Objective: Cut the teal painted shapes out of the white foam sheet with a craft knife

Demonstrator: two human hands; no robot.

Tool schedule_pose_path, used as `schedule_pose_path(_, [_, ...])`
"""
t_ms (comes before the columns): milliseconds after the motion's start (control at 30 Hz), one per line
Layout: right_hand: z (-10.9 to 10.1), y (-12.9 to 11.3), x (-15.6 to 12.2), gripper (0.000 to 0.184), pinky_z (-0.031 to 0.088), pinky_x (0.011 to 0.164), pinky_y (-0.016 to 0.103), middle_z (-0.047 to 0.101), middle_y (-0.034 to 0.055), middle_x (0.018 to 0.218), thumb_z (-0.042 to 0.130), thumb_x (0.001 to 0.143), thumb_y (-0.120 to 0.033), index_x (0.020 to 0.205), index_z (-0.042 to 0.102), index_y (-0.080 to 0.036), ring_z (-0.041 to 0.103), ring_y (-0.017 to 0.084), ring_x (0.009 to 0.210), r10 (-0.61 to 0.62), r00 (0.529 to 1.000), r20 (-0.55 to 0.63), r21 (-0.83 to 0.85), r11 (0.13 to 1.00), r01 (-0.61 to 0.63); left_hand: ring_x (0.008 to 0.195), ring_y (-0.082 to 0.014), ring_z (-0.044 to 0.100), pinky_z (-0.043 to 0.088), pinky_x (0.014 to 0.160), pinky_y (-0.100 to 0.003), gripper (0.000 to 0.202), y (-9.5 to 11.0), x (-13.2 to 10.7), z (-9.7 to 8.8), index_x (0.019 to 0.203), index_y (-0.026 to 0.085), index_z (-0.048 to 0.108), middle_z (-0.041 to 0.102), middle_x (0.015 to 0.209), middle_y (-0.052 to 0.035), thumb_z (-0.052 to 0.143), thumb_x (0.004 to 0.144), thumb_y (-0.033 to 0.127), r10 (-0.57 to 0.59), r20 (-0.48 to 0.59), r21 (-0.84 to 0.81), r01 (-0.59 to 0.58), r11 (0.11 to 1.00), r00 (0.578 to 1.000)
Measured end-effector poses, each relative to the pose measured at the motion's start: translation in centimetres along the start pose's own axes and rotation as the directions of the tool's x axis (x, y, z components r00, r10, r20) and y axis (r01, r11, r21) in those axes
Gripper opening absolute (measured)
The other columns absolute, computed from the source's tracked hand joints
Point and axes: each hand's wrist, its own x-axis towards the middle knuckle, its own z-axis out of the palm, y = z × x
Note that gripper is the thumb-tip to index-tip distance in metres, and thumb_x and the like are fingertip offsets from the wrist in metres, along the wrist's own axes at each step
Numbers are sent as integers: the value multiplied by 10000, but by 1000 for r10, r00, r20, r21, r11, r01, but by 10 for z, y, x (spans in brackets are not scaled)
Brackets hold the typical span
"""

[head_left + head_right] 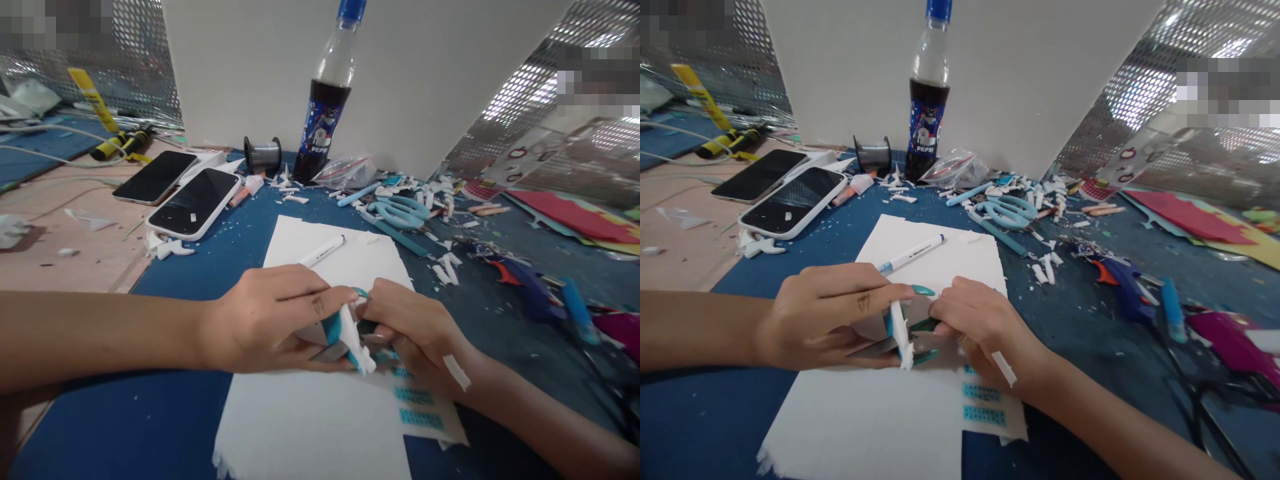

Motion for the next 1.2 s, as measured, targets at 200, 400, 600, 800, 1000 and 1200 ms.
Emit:
schedule_pose_path(200, [4, 8, 2, 292, 320, 526, 287, 402, -16, 495, 325, 911, -175, 650, 452, -207, 360, 137, 463, -30, 992, 121, -2, 1000, 30, 648, -106, 650, 553, 667, -168, 327, 1, 3, -2, 959, 88, 643, 691, 721, -53, 641, 842, 392, 3, -36, 9, -3, 1000, 999])
schedule_pose_path(400, [-3, 2, -1, 281, 346, 538, 262, 460, -15, 583, 284, 981, -207, 789, 489, -187, 409, 127, 529, -72, 994, -87, 91, 993, 80, 621, -105, 643, 536, 606, -166, 324, 2, 3, -3, 968, 107, 653, 687, 696, -41, 661, 819, 394, -20, -15, 45, 21, 999, 1000])
schedule_pose_path(600, [-8, -1, -1, 233, 335, 531, 246, 463, -17, 609, 320, 983, -201, 822, 488, -186, 386, 117, 544, -59, 994, -92, 141, 987, 72, 597, -97, 637, 512, 557, -146, 311, 3, 5, -2, 928, 108, 660, 674, 679, -37, 673, 801, 392, -53, -33, 26, 54, 998, 998])
schedule_pose_path(800, [-16, -2, -6, 321, 365, 588, 269, 441, 9, 665, 302, 993, -383, 864, 523, -189, 414, 141, 631, 66, 990, -128, 225, 974, -35, 511, -79, 564, 480, 519, -142, 234, -1, 6, -1, 927, 123, 640, 621, 588, -2, 625, 860, 347, -140, -91, -68, 134, 989, 986])
schedule_pose_path(1000, [-16, 0, -10, 298, 366, 572, 247, 481, 6, 689, 334, 990, -352, 833, 542, -206, 440, 125, 611, 287, 933, -217, 294, 931, -218, 540, -87, 550, 478, 514, -154, 320, -4, 6, 1, 1037, 107, 622, 601, 612, 0, 631, 861, 374, -143, -60, -121, 135, 983, 988])
schedule_pose_path(1200, [-14, -4, -8, 398, 288, 446, 231, 416, -33, 539, 348, 973, -451, 755, 563, -197, 352, 81, 441, 584, 805, -108, 486, 737, -469, 571, -97, 542, 465, 511, -188, 357, -3, 5, 2, 1052, 81, 642, 591, 662, -8, 691, 812, 340, -210, -7, -108, 208, 972, 978])
